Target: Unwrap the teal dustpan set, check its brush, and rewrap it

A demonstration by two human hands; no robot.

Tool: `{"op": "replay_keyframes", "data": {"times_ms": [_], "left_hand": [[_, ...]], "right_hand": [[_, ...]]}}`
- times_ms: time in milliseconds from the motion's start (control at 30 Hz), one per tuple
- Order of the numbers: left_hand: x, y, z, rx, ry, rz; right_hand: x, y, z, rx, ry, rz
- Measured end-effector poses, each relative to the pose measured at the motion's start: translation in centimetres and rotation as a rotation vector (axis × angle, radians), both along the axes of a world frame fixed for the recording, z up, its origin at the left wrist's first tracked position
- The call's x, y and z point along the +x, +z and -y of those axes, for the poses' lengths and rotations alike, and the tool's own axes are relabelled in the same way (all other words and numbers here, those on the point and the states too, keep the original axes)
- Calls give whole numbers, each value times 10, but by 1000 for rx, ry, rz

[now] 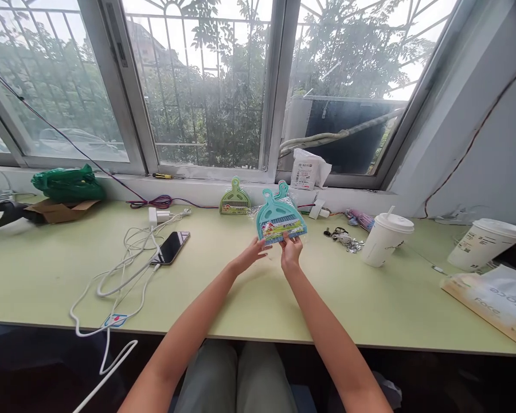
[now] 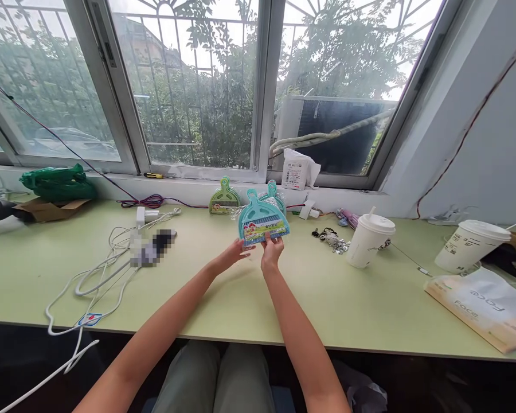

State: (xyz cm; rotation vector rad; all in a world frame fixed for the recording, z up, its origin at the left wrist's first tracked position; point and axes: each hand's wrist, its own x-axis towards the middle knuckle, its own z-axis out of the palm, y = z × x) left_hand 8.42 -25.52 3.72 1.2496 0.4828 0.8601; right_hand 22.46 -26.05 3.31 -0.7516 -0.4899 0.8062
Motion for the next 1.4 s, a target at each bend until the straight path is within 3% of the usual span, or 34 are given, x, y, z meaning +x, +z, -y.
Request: {"op": "replay_keyframes", "data": {"times_ms": [67,167,333,433,600,633,700,800,900,1133,1400], "left_hand": [[-2,3,-2,35,135,100],[-3,2,-4,43,230,148],[6,-18,-6,-44,216,-29],[11,-27,-13,-55,301,-23],[-3,-25,-29,-110,438,-44],[-8,-22,-32,-133,441,-37],[-20,-16,-37,-177,421,8],[-37,-10,-41,-254,380,77],[-48,-11,-45,-314,345,84],[-59,-21,-55,-411,244,-101],[-50,-25,-46,-180,-49,-187]], "right_hand": [[0,-1,-2,8,113,23],[-2,-9,-7,-23,270,81],[5,-22,-13,-69,219,71],[7,-23,-15,-91,227,73],[20,-16,-15,-285,418,267],[26,-14,-13,-336,406,356],[39,-12,-10,-367,234,582],[51,-11,-5,-167,-63,983],[48,-12,-3,-10,-41,1267],[39,-18,-8,-36,-46,1135],[48,-34,-17,-172,-291,1186]]}}
